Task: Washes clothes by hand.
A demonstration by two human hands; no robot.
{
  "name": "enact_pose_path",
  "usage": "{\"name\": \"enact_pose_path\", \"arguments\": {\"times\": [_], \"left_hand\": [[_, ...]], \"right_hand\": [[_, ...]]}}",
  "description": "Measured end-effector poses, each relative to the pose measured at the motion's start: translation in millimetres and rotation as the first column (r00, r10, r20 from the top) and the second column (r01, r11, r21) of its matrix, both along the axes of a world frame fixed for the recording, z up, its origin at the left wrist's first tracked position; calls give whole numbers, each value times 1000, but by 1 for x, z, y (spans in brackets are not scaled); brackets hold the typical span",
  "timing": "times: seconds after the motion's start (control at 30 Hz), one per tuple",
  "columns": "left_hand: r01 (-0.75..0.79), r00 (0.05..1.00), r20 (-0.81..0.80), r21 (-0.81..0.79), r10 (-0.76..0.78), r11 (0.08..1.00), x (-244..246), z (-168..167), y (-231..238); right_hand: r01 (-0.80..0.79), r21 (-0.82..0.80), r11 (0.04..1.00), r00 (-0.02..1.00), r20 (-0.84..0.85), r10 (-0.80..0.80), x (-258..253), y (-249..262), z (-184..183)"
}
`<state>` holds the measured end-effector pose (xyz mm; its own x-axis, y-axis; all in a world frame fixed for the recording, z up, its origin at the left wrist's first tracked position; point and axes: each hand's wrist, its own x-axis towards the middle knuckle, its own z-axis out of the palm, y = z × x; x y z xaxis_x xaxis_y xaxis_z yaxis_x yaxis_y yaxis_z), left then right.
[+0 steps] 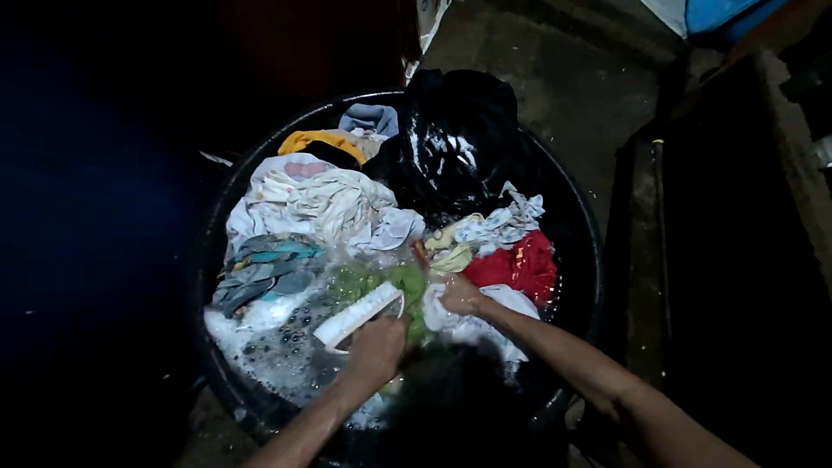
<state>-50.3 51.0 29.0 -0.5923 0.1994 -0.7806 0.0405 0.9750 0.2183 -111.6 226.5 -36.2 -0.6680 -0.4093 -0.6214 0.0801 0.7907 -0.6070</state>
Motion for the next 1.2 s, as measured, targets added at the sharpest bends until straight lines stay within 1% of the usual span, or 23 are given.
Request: {"name": "enact_pose_path", "arguments": {"times": [0.07, 0.1, 0.17, 0.23, 0.3, 0.37, 0.4, 0.43, 0.47, 0.5, 0.53, 0.57, 0.6, 0.63, 0.67, 0.7, 0.77, 0.87, 0.93, 1.0, 1.07, 1.13, 1.2], "left_hand": [[-74, 997, -5, -28, 74, 997, -9, -11, 19], [-70, 997, 20, -27, 70, 997, -14, -15, 28], [-15, 1000, -1, 24, 15, 1000, -17, -27, 36], [60, 996, -79, 101, -52, 993, -13, -40, 22], [91, 992, -98, 162, -76, 983, -13, -42, 4], [69, 995, -82, 175, -55, 982, -12, -41, 0], [57, 995, -89, 167, -43, 984, -9, -38, 0], [33, 991, -130, 199, -7, 980, -5, -38, -2], [24, 980, -196, 247, 26, 969, -3, -40, -5], [4, 969, -240, 281, 66, 960, -2, -40, -6], [-34, 957, -265, 298, 117, 954, -2, -36, -5], [-82, 946, -274, 321, 175, 944, -2, -26, -1], [-120, 934, -278, 354, 227, 927, -2, -16, 3], [-147, 920, -285, 386, 270, 910, -3, -5, 8], [-156, 906, -305, 404, 293, 901, -7, 3, 12], [-147, 895, -333, 407, 296, 902, -13, 8, 18], [-148, 875, -373, 402, 309, 904, -30, 7, 33], [-215, 847, -375, 405, 376, 889, -56, -12, 64], [-248, 872, -294, 424, 392, 871, -60, -24, 94], [-196, 920, -235, 420, 315, 886, -59, -40, 121], [-93, 949, -241, 405, 205, 909, -56, -55, 133], [-5, 959, -260, 389, 114, 921, -54, -62, 134], [36, 969, -238, 392, 63, 919, -54, -59, 126]], "right_hand": [[-50, 150, 987, 999, 12, 49, -10, -7, -5], [-67, 179, 982, 997, -23, 72, -7, -8, -11], [-27, 170, 985, 990, -132, 50, 5, -4, -26], [-62, 177, 982, 981, -172, 93, 14, -1, -31], [-130, 193, 973, 975, -152, 160, 19, -6, -7], [-155, 259, 953, 966, -164, 202, 26, -9, 18], [-165, 283, 945, 948, -220, 231, 31, -5, 23], [-173, 287, 942, 891, -361, 274, 38, 5, 22], [-157, 266, 951, 783, -553, 284, 44, 20, 18], [-95, 255, 962, 642, -723, 256, 47, 37, 13], [3, 254, 967, 564, -799, 208, 45, 54, 13], [110, 263, 959, 576, -803, 154, 42, 71, 13], [198, 294, 935, 655, -750, 97, 37, 87, 14], [243, 344, 907, 760, -649, 42, 34, 94, 17], [248, 406, 879, 843, -538, 11, 31, 91, 24], [226, 474, 851, 901, -433, 2, 30, 82, 32], [155, 571, 806, 962, -273, 9, 34, 64, 42], [4, 619, 786, 996, -71, 50, 47, 49, 53], [-96, 575, 812, 995, 65, 72, 58, 46, 59], [-146, 496, 856, 986, 138, 89, 69, 46, 61], [-176, 425, 888, 979, 173, 112, 74, 46, 59], [-208, 382, 901, 970, 197, 141, 74, 47, 53], [-192, 320, 928, 972, 192, 135, 70, 53, 44]]}}
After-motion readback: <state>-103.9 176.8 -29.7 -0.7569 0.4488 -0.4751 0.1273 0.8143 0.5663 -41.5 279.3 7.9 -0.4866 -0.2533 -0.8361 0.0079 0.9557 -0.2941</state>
